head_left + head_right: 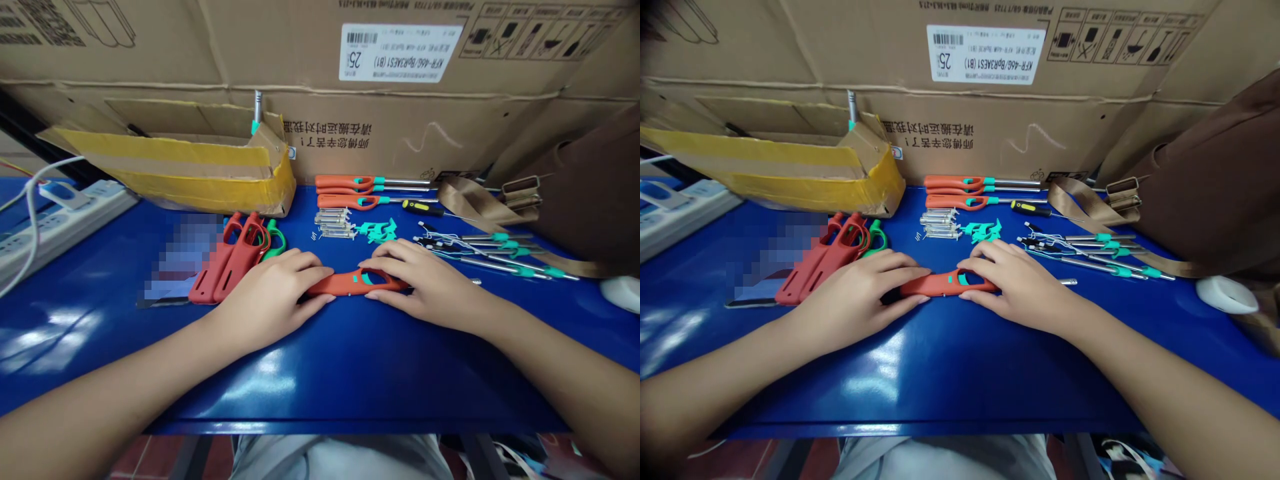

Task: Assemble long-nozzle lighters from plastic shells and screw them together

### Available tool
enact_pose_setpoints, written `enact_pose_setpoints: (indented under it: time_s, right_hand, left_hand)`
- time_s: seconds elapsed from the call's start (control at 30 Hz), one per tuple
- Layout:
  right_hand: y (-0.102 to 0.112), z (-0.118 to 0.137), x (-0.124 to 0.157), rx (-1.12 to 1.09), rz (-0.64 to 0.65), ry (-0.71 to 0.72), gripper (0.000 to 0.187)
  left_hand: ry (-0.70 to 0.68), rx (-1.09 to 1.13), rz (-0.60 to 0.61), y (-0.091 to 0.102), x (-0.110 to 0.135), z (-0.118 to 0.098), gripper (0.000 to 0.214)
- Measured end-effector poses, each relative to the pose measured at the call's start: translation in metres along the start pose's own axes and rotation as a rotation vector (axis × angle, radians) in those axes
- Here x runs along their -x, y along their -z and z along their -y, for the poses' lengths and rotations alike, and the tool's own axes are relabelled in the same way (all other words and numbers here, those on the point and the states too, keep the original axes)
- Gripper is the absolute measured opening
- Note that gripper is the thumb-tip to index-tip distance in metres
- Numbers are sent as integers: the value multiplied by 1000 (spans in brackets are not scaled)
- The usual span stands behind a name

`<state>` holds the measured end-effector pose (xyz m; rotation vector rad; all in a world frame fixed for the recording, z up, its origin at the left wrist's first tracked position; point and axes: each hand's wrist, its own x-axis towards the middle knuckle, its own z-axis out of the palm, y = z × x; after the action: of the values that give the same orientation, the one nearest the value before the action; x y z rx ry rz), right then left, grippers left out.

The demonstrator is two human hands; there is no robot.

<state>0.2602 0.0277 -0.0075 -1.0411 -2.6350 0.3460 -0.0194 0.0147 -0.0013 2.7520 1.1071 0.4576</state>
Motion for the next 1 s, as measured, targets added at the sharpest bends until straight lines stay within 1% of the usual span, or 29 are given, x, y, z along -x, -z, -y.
enact_pose_setpoints:
  time_s: [0.33, 0.53, 0.6, 0.67, 0.73, 0.83, 1.0]
  right_hand:
    - [1, 1, 0, -24, 41, -3, 36]
    - [0, 3, 0, -44, 22, -32, 34]
    - [0, 8, 0, 51, 30, -11, 35]
    - [0, 12, 1, 201, 42, 50, 36]
    - [1, 15, 1, 312, 46, 115, 37]
    - [4, 16, 2, 324, 51, 174, 32]
    - [9, 14, 4, 153, 46, 127, 32]
  left_hand:
    - [-6, -7, 14, 0, 1, -1, 32]
    - [-17, -55, 12, 0, 0, -2, 33]
    - [-55, -146, 30, 0, 0, -5, 34]
    - [-107, -251, 52, 1, 0, -8, 34]
    - [-151, -307, 54, 1, 1, -9, 34]
    - [-175, -274, 42, 1, 1, -8, 36]
    - [-113, -115, 34, 4, -1, -5, 33]
